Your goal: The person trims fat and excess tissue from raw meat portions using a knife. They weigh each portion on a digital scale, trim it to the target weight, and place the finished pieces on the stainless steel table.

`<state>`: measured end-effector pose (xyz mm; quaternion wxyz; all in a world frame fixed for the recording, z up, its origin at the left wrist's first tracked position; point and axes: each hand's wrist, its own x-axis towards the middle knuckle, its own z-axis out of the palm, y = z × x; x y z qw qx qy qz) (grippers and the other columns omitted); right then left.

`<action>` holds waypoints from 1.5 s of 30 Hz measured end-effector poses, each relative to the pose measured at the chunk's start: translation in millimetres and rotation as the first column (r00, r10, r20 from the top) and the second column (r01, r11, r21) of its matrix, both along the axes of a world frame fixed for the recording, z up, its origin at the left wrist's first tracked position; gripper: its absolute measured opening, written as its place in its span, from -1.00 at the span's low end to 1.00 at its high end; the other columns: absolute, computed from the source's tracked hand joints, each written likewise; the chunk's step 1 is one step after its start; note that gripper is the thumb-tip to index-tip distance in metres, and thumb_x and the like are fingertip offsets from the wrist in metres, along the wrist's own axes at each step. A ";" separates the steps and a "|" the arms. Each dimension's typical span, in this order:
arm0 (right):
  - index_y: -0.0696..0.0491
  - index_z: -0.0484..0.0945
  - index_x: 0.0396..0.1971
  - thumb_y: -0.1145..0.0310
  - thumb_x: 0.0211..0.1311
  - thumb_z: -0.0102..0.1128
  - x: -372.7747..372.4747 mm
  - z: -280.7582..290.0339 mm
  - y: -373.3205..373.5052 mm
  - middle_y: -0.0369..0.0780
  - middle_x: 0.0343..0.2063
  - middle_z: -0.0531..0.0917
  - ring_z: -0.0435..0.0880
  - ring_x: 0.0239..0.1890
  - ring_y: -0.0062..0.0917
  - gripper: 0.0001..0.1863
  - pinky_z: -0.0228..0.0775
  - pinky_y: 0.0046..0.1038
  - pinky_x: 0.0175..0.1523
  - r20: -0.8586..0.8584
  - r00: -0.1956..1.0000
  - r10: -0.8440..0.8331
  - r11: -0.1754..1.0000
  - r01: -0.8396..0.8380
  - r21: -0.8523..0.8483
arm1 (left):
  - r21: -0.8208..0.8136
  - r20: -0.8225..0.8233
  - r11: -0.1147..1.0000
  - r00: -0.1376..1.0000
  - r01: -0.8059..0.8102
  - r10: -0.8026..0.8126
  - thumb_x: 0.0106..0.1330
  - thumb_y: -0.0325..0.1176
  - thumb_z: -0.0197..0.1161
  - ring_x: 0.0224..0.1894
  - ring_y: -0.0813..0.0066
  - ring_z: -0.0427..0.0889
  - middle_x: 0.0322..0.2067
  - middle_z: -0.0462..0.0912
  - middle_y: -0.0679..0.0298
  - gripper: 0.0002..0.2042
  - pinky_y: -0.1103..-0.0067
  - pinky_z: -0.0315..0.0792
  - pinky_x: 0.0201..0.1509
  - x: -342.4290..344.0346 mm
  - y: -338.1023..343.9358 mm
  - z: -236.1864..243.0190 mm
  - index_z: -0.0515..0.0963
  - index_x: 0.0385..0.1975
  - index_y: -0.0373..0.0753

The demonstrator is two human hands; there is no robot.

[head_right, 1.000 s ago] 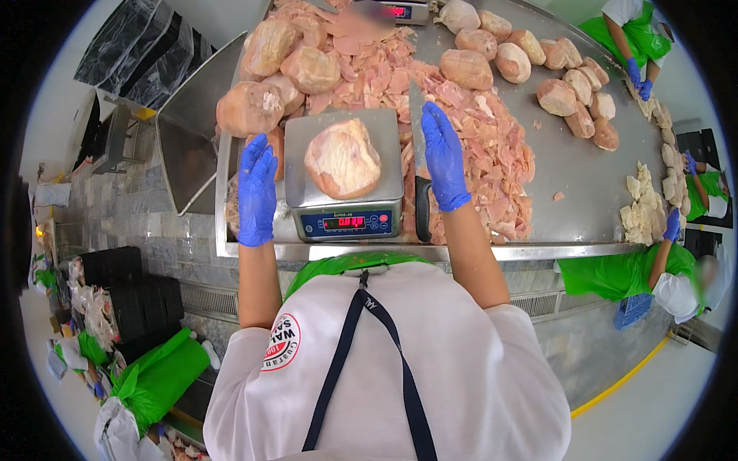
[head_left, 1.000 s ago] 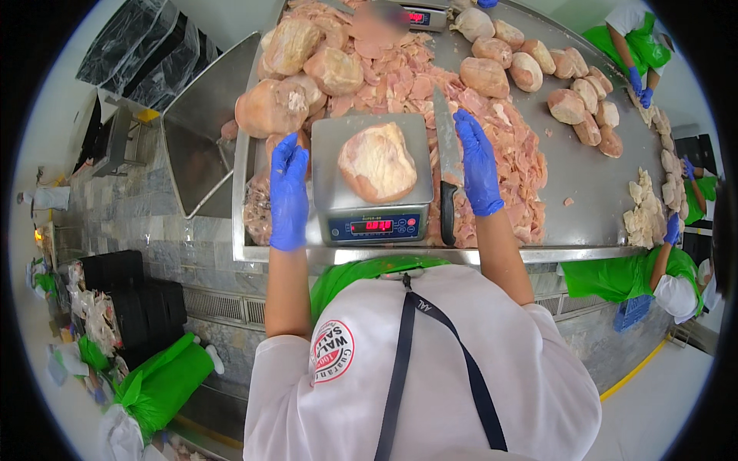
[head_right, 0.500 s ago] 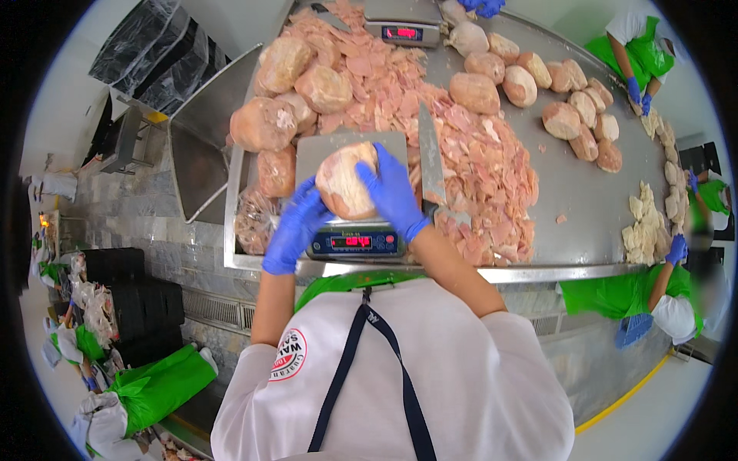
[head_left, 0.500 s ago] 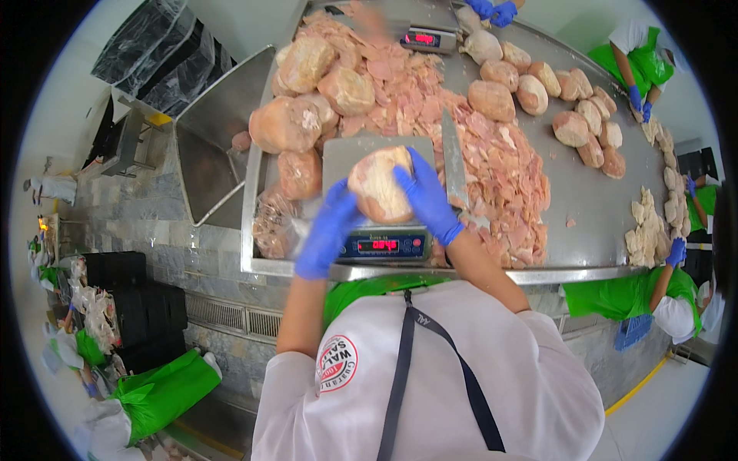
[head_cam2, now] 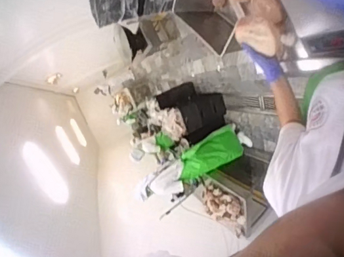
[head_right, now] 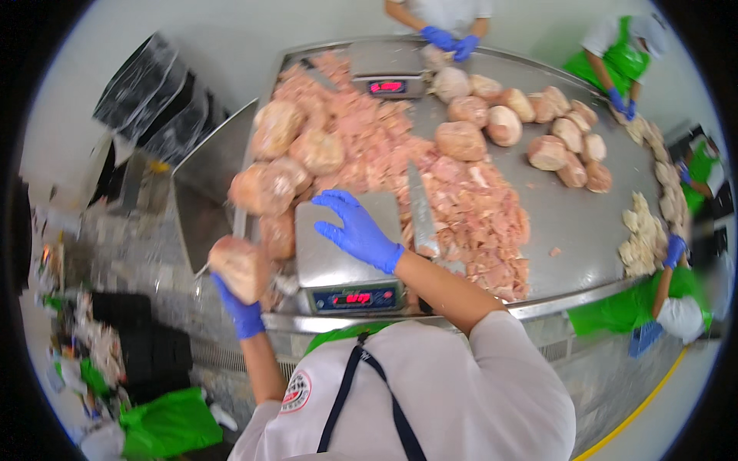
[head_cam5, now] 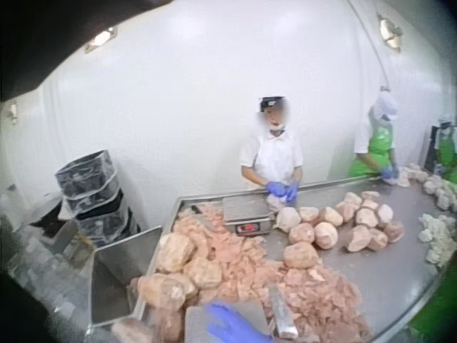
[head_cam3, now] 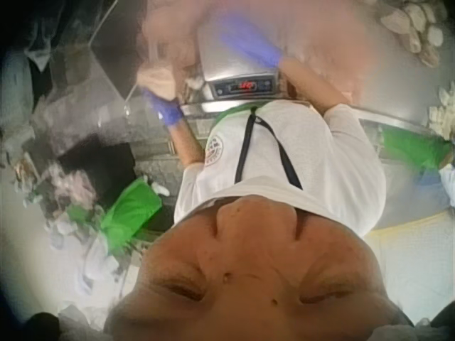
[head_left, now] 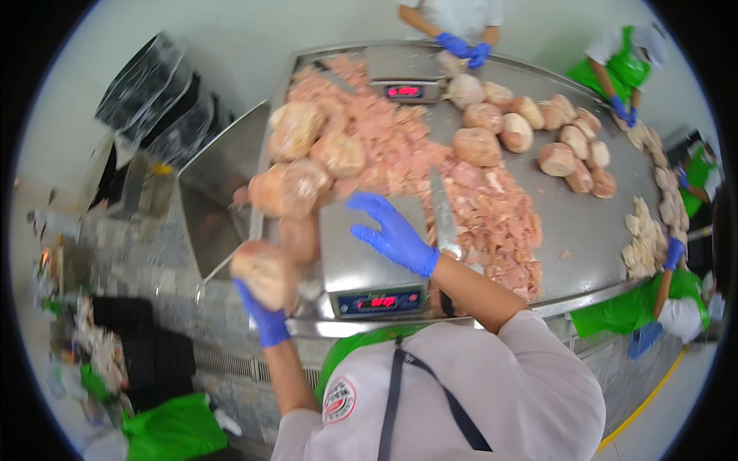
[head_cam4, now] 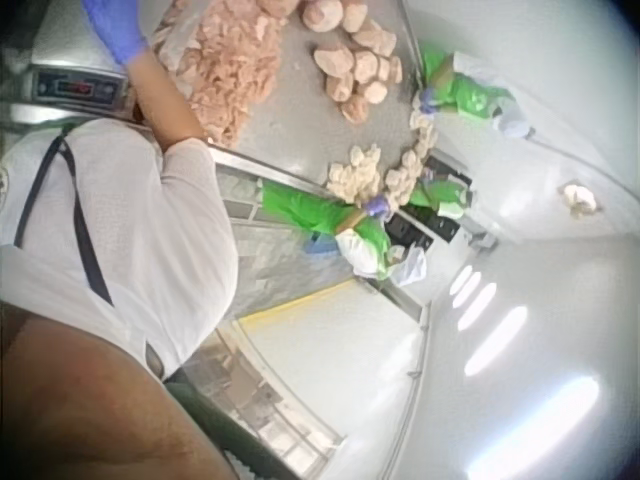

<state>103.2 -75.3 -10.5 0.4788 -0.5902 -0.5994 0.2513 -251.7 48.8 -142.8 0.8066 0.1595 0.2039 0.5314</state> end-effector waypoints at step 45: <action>0.08 0.27 0.27 0.15 -0.14 0.64 374.6 -97.0 -33.6 -0.17 0.16 0.47 0.45 0.20 -0.41 -0.03 0.34 -0.32 0.27 -0.282 0.797 -0.535 0.782 0.339 -0.524 | 0.427 -0.854 0.892 0.260 -0.145 0.451 0.55 -0.08 -0.02 0.12 0.27 0.46 0.11 0.46 0.07 -0.54 0.37 0.36 0.28 29.6 73.0 -18.6 0.35 0.18 -0.38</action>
